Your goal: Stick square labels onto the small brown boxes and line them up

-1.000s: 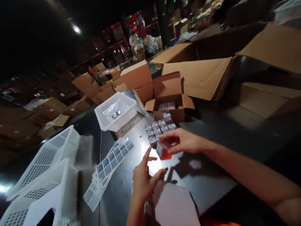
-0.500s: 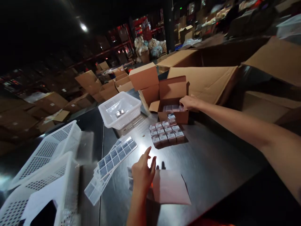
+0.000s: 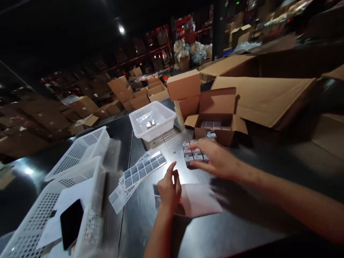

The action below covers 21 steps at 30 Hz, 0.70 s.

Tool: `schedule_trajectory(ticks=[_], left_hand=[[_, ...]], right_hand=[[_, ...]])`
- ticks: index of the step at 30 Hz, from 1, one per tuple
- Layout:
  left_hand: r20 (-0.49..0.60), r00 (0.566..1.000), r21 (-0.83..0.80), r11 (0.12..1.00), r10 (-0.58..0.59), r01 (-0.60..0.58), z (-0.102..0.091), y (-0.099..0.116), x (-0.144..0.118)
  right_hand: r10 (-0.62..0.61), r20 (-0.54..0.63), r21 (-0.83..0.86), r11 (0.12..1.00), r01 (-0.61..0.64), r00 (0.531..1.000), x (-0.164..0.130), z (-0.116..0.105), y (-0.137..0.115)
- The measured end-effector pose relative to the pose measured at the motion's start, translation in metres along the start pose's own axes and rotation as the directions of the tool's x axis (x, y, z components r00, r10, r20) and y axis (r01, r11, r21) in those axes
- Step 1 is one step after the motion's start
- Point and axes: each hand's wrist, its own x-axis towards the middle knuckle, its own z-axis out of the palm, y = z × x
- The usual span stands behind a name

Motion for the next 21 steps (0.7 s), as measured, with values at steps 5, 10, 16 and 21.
schedule_trajectory(ticks=[5,10,16,21], left_hand=[[-0.088,0.993,-0.132,0.989,-0.079,0.067,0.001,0.007,-0.005],[-0.003,0.985,0.008,0.985,-0.175,0.175,-0.007,0.007,0.002],[-0.034,0.966,0.275,0.927,-0.257,0.256,-0.008,0.001,0.011],[-0.035,0.973,0.262,0.938,-0.226,0.228,-0.002,0.000,0.007]], right_hand=[[0.040,0.311,0.523,0.827,-0.206,0.950,-0.037,0.074,-0.036],[0.225,0.265,0.667,0.660,-0.347,0.938,-0.040,0.083,-0.022],[0.243,0.173,0.641,0.708,-0.296,0.955,-0.047,0.078,-0.008],[0.198,0.165,0.588,0.767,-0.257,0.966,-0.049,0.081,-0.010]])
